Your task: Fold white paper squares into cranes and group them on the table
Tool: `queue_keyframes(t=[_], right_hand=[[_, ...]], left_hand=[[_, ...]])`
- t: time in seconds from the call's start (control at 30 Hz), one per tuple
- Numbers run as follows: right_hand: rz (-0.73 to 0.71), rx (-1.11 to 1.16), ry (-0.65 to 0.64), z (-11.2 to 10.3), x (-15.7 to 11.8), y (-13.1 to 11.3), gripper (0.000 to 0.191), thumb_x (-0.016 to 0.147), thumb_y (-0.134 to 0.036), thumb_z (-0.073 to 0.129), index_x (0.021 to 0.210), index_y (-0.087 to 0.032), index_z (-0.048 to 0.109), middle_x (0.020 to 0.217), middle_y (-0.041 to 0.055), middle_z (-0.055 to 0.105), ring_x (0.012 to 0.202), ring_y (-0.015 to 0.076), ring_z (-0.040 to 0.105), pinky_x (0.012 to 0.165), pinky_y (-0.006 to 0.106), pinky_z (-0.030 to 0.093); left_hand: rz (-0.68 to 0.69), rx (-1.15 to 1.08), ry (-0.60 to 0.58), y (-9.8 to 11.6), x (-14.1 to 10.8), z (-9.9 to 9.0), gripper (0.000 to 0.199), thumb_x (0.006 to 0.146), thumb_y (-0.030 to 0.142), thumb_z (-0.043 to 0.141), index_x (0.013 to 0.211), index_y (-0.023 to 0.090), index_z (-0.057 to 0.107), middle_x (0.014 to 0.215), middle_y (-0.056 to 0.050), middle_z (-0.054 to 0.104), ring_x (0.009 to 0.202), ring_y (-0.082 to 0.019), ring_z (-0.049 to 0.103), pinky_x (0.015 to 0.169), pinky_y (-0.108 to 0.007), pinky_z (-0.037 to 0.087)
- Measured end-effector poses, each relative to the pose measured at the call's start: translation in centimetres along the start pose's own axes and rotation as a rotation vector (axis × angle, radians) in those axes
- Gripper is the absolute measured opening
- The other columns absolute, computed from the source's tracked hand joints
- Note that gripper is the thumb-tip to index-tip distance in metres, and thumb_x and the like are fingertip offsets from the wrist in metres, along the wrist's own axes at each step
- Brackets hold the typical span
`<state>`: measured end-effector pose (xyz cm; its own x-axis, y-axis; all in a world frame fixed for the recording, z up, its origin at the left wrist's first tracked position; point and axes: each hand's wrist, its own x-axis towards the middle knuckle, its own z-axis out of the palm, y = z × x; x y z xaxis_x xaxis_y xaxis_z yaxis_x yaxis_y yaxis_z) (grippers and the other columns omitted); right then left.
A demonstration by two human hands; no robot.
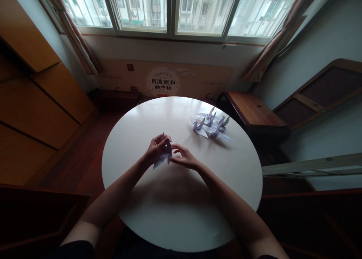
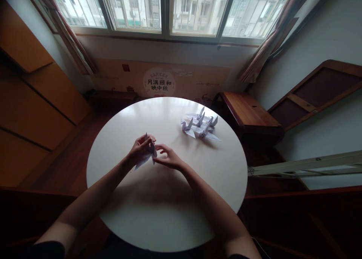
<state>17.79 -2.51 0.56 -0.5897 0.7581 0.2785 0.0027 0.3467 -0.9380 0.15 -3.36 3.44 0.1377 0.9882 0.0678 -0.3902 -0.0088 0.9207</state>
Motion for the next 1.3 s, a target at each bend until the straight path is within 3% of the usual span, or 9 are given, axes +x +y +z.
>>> queue_keyframes(t=[0.1,0.27,0.4,0.5,0.6,0.77,0.93,1.13,1.3], right_hand=[[0.017,0.046,-0.085,0.3,-0.1,0.3,0.037,0.077,-0.038,0.072,0.108,-0.02,0.065,0.098,0.0061,0.067,0.09,0.0192,0.063,0.082,0.036,0.052],[-0.06,-0.025,0.12,0.1,0.1,0.8,0.027,0.083,-0.041,0.064,0.097,-0.019,0.071,0.088,0.0061,0.067,0.078,0.0172,0.063,0.074,0.033,0.054],[-0.119,-0.124,0.271,-0.5,0.3,0.7,0.025,0.085,-0.04,0.062,0.098,-0.021,0.071,0.086,0.0055,0.065,0.074,0.0157,0.061,0.069,0.031,0.053],[-0.16,-0.299,0.4,-1.3,0.1,0.2,0.02,0.088,-0.036,0.06,0.098,-0.022,0.071,0.083,0.0041,0.063,0.072,0.0155,0.058,0.068,0.03,0.05],[-0.197,-0.415,0.44,-2.0,-0.1,-0.2,0.018,0.091,-0.032,0.056,0.097,-0.024,0.071,0.083,0.0041,0.062,0.072,0.0164,0.057,0.07,0.032,0.049],[-0.238,-0.558,0.56,-2.6,-0.2,-0.3,0.012,0.088,-0.027,0.059,0.087,-0.026,0.071,0.09,0.0061,0.059,0.09,0.0223,0.055,0.078,0.038,0.047],[-0.105,-0.36,0.809,-2.7,0.4,0.4,0.023,0.078,-0.039,0.069,0.092,-0.022,0.063,0.091,0.0054,0.058,0.082,0.0197,0.055,0.074,0.035,0.048],[0.079,0.054,0.526,-2.5,0.8,1.0,0.049,0.085,-0.063,0.047,0.071,-0.018,0.061,0.068,0.0032,0.059,0.066,0.0164,0.054,0.063,0.03,0.044],[0.076,0.042,0.547,-2.1,0.6,0.8,0.062,0.079,-0.075,0.043,0.06,-0.019,0.058,0.065,0.0027,0.057,0.065,0.0161,0.051,0.063,0.03,0.042]], left_hand=[[0.029,0.007,-0.003,0.0,0.0,-0.1,0.031,0.074,0.043,0.076,0.08,0.014,0.066,0.085,-0.003,0.062,0.064,-0.008,0.055,0.057,-0.019,0.044],[-0.072,-0.005,-0.014,-0.3,0.3,0.0,0.038,0.073,0.047,0.076,0.088,0.014,0.066,0.074,-0.003,0.064,0.062,-0.013,0.06,0.061,-0.025,0.049],[-0.065,-0.039,0.094,-0.7,0.8,0.0,0.059,0.062,0.04,0.085,0.11,0.019,0.059,0.102,-0.006,0.065,0.086,-0.017,0.065,0.078,-0.03,0.051],[-0.255,0.002,0.093,-0.9,0.9,-0.2,0.07,0.06,0.037,0.088,0.118,0.017,0.054,0.103,-0.01,0.063,0.085,-0.019,0.066,0.077,-0.034,0.052],[-0.415,0.006,-0.011,-1.1,0.7,-0.5,0.06,0.061,0.04,0.087,0.106,0.011,0.06,0.083,-0.007,0.064,0.068,-0.016,0.064,0.069,-0.033,0.052],[-0.351,0.067,-0.081,-1.1,0.5,-0.8,0.041,0.063,0.041,0.084,0.082,0.009,0.067,0.068,-0.003,0.062,0.059,-0.011,0.059,0.064,-0.027,0.049],[-0.263,0.105,-0.075,-1.4,0.7,-0.6,0.045,0.062,0.042,0.085,0.09,0.011,0.068,0.076,-0.007,0.069,0.064,-0.016,0.066,0.063,-0.028,0.051],[-0.189,0.206,-0.009,-1.9,0.8,-0.6,0.045,0.06,0.047,0.084,0.079,0.01,0.067,0.066,-0.005,0.068,0.057,-0.014,0.064,0.058,-0.027,0.052],[-0.171,0.248,0.0,-1.6,0.7,-0.4,0.042,0.062,0.046,0.083,0.074,0.009,0.068,0.063,-0.004,0.066,0.056,-0.014,0.063,0.058,-0.027,0.053]])
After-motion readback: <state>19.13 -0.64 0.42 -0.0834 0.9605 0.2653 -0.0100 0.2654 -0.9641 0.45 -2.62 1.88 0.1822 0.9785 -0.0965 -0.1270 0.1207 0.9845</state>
